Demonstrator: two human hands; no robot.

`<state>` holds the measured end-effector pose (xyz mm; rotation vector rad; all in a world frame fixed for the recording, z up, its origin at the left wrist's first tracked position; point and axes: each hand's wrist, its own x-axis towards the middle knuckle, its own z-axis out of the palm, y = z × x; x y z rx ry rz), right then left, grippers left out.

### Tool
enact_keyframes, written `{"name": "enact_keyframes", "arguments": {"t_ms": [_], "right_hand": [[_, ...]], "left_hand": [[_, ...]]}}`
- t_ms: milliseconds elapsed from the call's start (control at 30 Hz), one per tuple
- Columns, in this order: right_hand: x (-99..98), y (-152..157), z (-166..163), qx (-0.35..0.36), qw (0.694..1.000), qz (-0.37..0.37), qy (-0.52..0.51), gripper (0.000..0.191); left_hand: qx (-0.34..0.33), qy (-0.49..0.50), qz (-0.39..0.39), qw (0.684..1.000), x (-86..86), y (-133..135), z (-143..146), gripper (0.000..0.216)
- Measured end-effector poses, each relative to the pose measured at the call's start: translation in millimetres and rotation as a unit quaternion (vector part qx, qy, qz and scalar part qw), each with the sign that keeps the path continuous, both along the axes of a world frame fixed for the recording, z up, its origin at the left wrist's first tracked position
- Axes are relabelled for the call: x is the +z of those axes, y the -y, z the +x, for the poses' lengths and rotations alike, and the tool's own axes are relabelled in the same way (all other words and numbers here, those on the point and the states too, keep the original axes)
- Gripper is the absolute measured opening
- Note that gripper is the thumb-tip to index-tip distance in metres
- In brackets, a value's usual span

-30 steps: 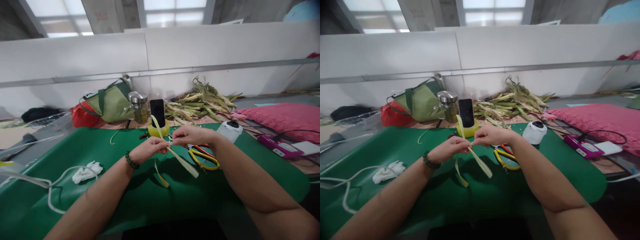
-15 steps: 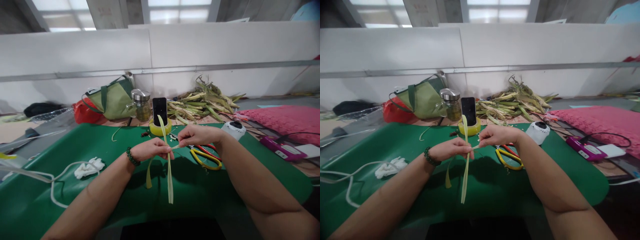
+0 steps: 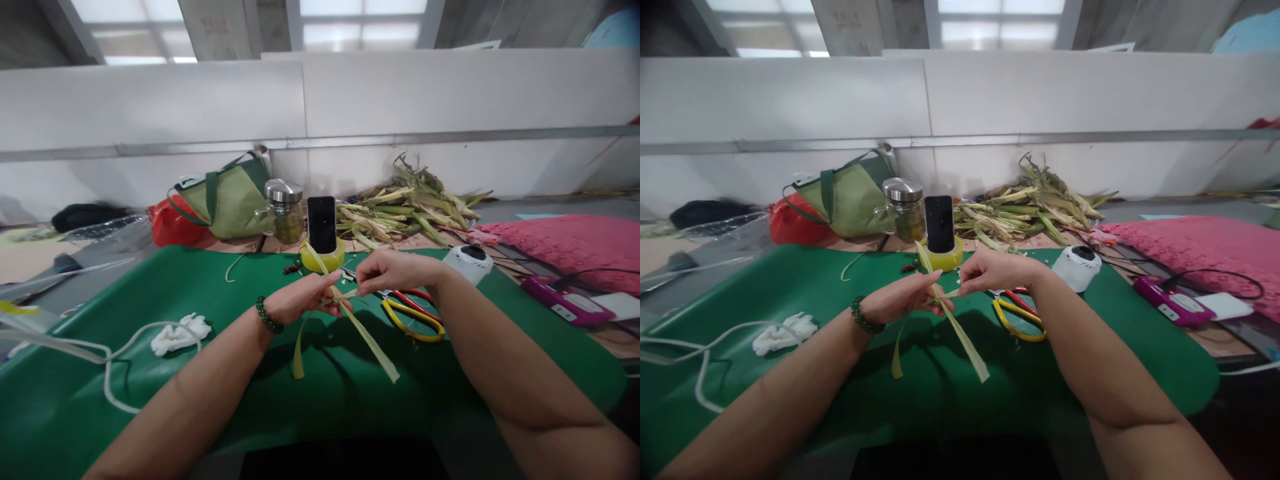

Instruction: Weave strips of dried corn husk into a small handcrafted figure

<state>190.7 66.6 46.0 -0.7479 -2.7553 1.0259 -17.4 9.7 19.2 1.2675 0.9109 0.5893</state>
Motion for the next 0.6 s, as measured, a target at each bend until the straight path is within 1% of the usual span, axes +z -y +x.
{"name": "enact_keyframes", "arguments": {"t_ms": [67, 200, 367, 600], "right_hand": [[0.4, 0.4, 0.1, 0.003, 1.0, -0.002, 0.002, 0.032], [3.5, 1.3, 1.6, 0.019, 1.0, 0.001, -0.001, 0.034], [7.5, 2.7, 3.4, 0.043, 0.999, -0.008, 0.001, 0.034], [8.7, 4.8, 4.0, 0.054, 0.998, -0.026, -0.005, 0.033]], "left_hand": [[-0.009, -0.025, 0.019, 0.999, 0.5, 0.4, 0.0, 0.05], [-0.048, -0.065, 0.064, 0.995, 2.0, -0.1, -2.2, 0.036], [-0.11, -0.094, 0.093, 0.985, 4.8, 0.1, -4.3, 0.034], [-0.151, -0.111, 0.11, 0.976, 5.0, -0.9, -6.7, 0.035]]}}
